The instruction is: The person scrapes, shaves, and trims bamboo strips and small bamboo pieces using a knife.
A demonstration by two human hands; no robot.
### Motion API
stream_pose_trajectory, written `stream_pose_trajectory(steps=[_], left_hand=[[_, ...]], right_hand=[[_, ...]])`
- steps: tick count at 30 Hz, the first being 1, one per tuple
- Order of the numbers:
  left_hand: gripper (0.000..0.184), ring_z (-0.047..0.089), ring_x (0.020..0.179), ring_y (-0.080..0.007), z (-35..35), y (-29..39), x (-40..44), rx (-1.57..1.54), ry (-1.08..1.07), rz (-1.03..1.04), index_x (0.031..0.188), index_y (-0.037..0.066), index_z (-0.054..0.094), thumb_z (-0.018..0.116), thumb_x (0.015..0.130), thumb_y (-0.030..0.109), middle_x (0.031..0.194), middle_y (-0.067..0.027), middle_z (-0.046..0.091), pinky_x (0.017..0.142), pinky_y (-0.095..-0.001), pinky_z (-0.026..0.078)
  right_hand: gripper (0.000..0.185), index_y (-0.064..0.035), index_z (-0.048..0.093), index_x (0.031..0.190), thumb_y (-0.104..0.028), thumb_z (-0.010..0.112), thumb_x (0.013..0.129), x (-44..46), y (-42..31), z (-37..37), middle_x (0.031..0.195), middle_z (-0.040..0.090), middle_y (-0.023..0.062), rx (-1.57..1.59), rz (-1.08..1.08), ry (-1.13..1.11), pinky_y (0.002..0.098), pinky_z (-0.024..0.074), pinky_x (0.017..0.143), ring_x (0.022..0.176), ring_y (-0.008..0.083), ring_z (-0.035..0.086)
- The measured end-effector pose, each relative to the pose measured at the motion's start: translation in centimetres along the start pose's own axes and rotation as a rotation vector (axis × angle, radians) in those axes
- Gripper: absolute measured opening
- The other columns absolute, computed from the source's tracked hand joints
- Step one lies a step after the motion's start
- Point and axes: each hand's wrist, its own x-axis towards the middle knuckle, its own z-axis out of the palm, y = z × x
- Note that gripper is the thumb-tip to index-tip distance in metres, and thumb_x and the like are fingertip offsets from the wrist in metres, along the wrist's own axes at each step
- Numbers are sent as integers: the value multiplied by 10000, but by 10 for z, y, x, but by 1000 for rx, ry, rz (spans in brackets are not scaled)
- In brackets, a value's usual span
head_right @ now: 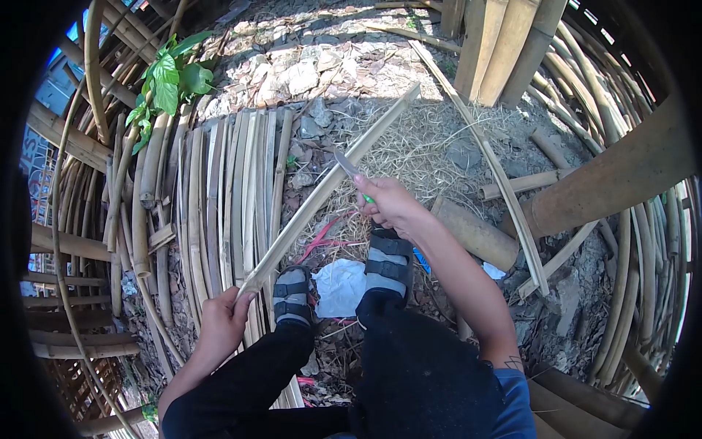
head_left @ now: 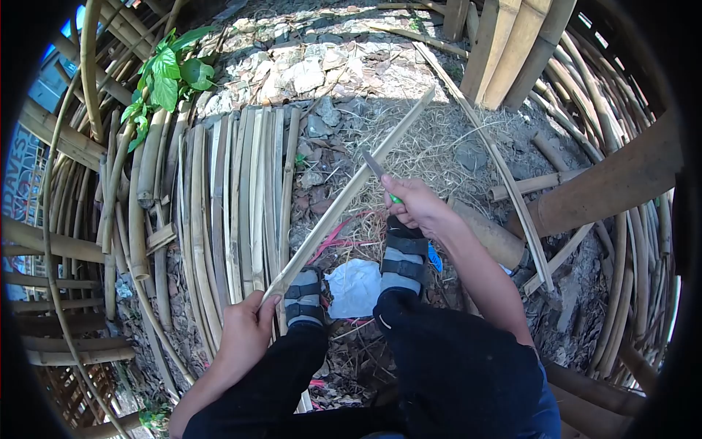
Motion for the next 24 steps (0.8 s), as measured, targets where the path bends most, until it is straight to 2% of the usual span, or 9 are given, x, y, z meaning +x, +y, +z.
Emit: stream_pose_trajectory(steps=[1,3,4,6,10,15,18,21,24], left_hand=[[331,456,406,-239,1,2,2,-2,-6,5,754,-56,580,634,988,171,504,-185,488,445,-387,369],[337,479,412,-225,3,5,3,15,-12,13,751,-53,574,631,990,177,509,-182,493,449,-387,371],[326,493,413,-266,5,8,4,8,-7,15,748,-47,572,640,983,168,518,-189,500,448,-396,371],[315,510,430,-305,7,6,3,30,0,55,747,-44,567,646,977,156,532,-198,510,455,-410,379],[283,561,515,-409,7,6,3,75,37,129,749,-42,552,658,958,118,588,-228,543,490,-451,408],[263,580,569,-428,4,12,2,83,44,139,761,-44,543,649,957,95,630,-241,554,523,-471,420],[252,578,582,-435,3,11,1,96,52,145,769,-46,541,644,957,86,646,-244,557,533,-476,420],[241,575,589,-440,3,7,0,102,64,157,780,-46,537,640,957,81,660,-246,561,538,-482,416],[232,570,590,-443,5,5,1,100,66,167,789,-44,535,638,957,79,665,-246,559,538,-487,410]], right_hand=[[483,-87,560,769,-495,531,1026,-7,-2,5,567,388,-65,1,1,8,215,179,378,419,27,271],[483,-91,558,767,-498,531,1025,-26,1,30,569,381,-69,-89,63,-195,212,182,390,430,25,271],[483,-91,558,767,-498,531,1025,-33,6,41,569,381,-69,-89,65,-193,212,182,390,430,25,271],[489,-85,574,771,-505,543,1018,-41,13,59,572,378,-72,-38,115,-403,213,190,405,441,26,278],[497,-77,593,770,-510,556,1010,-32,15,50,576,385,-70,-51,64,-415,211,202,420,460,27,297],[485,-72,614,756,-487,582,1003,-26,13,44,567,424,-54,-54,-34,-363,210,233,432,480,32,342],[475,-68,619,756,-476,597,998,-30,7,47,563,434,-51,-70,15,-269,211,238,430,470,34,346],[475,-67,621,760,-481,603,994,-27,0,29,566,436,-56,-185,-36,-182,216,226,417,456,35,337],[477,-68,615,766,-488,602,992,-22,2,27,560,428,-63,-185,-12,-202,224,209,406,443,31,318]])
